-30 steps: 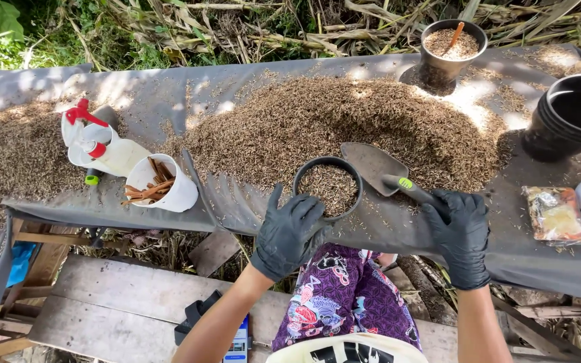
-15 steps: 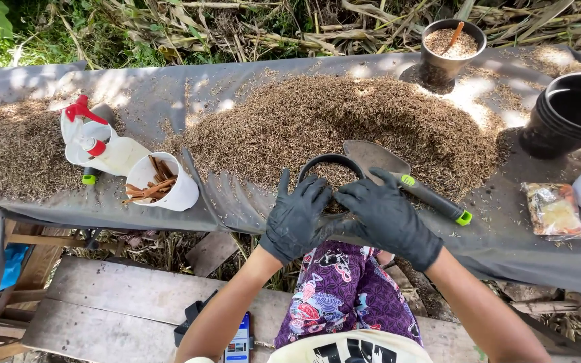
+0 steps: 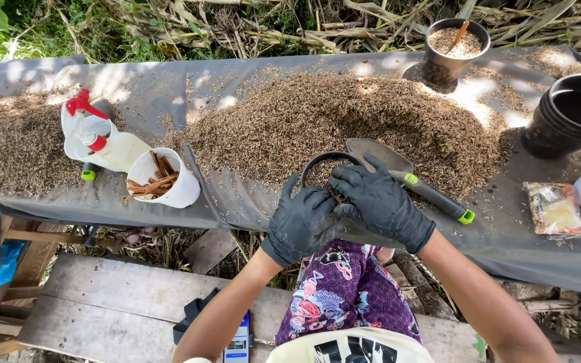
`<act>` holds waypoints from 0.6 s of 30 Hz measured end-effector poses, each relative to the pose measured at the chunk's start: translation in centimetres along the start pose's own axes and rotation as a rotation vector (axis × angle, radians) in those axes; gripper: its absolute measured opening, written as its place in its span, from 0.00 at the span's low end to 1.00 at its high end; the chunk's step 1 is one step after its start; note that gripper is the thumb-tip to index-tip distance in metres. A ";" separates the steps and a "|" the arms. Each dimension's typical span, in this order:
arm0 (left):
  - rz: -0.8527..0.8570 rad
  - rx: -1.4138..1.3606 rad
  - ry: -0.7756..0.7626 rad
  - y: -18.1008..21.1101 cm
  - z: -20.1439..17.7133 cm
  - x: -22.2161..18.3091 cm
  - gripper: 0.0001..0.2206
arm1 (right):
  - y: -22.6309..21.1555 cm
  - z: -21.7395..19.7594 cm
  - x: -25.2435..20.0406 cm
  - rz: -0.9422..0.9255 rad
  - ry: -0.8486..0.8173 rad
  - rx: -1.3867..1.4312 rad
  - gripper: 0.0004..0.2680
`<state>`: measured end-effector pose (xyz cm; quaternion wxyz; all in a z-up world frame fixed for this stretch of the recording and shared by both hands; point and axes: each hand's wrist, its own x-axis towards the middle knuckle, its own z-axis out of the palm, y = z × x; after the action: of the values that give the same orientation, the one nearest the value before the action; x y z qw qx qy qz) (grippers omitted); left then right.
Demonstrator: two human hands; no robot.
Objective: Filling small plastic seedling pots with soil using a hand trowel and firming the soil by hand.
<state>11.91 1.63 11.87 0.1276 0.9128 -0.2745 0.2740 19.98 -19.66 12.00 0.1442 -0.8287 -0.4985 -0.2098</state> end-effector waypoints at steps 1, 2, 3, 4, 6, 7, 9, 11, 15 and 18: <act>-0.009 -0.004 0.017 -0.1 -0.1 0.0 0.24 | 0.7 1.1 -0.2 -0.018 0.019 -0.020 0.23; -0.017 -0.008 0.033 -0.1 -0.3 0.0 0.23 | 1.4 2.2 -0.4 -0.035 0.038 -0.041 0.22; -0.015 -0.009 0.034 -0.3 -0.6 0.3 0.23 | 1.5 2.0 -0.3 -0.034 0.039 -0.043 0.22; -0.039 -0.003 0.015 -0.4 -0.8 0.4 0.25 | 1.5 1.9 -0.2 -0.011 -0.004 -0.052 0.24; -0.063 -0.001 -0.003 -0.6 -1.0 0.6 0.27 | 1.6 2.3 -0.6 0.014 -0.050 -0.062 0.25; -0.056 -0.012 -0.068 -0.9 -1.0 0.8 0.30 | 1.8 2.7 -0.9 0.017 -0.062 -0.068 0.24; -0.044 -0.026 -0.131 -1.1 -1.3 1.5 0.34 | 2.0 2.7 -1.0 0.023 -0.075 -0.078 0.24; -0.041 -0.027 -0.226 -0.7 -2.0 2.0 0.43 | 1.7 1.9 -0.8 0.033 -0.057 -0.024 0.24; 0.003 0.073 -0.288 -1.5 -0.8 1.7 0.43 | 1.0 1.3 -1.2 0.082 -0.073 0.136 0.22; -0.001 0.110 -0.322 -1.8 -0.3 1.1 0.42 | 1.2 1.3 -1.6 0.011 -0.024 0.064 0.21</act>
<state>13.58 2.74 12.61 0.0317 0.9506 -0.2757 0.1388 20.64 -20.80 10.05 0.1660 -0.8288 -0.5021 -0.1830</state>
